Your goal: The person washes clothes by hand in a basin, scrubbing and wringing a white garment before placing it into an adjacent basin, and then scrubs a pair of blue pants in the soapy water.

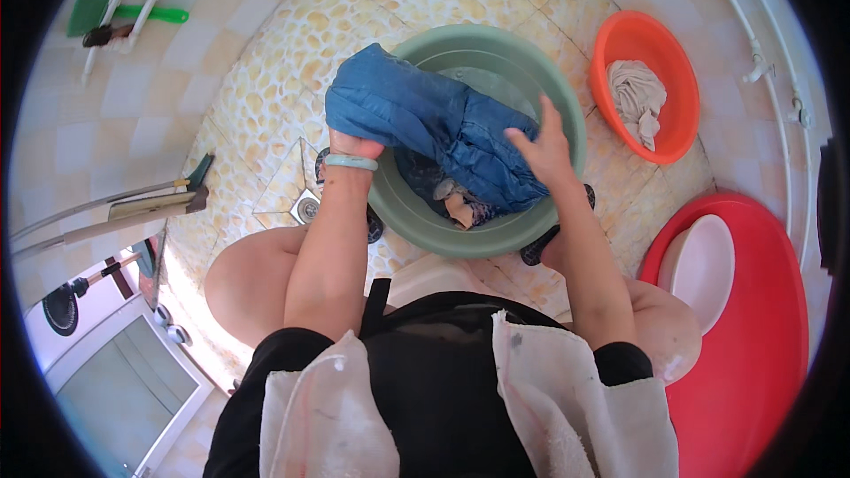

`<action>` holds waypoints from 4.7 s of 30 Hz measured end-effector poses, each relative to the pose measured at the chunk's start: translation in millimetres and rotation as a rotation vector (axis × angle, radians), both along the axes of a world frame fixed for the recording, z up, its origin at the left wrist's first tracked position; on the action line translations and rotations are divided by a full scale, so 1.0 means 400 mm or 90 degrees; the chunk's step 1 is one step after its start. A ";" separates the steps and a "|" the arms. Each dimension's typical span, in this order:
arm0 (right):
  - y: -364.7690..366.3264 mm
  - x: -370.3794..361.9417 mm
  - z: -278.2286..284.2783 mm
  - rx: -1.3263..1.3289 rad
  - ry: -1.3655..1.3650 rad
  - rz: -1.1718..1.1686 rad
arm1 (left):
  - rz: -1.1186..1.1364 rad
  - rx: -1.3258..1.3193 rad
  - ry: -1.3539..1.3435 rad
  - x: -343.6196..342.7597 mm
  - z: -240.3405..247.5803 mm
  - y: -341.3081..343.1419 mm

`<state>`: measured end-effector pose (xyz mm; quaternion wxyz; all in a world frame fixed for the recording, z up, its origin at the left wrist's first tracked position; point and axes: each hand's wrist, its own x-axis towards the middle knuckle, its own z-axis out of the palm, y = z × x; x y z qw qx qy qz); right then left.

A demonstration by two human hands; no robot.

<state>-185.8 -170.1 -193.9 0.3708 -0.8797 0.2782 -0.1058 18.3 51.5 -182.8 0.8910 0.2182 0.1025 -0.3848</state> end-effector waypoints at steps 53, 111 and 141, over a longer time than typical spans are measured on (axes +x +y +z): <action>-0.046 0.107 -0.128 -0.024 0.063 0.157 | -0.188 0.946 -0.579 -0.183 -0.216 -0.135; 0.009 0.189 -0.111 0.446 0.025 -0.013 | -0.026 -0.019 0.159 -0.101 -0.189 -0.177; 0.207 0.212 -0.126 -0.013 -0.206 0.281 | -0.096 0.562 0.207 -0.110 -0.317 -0.194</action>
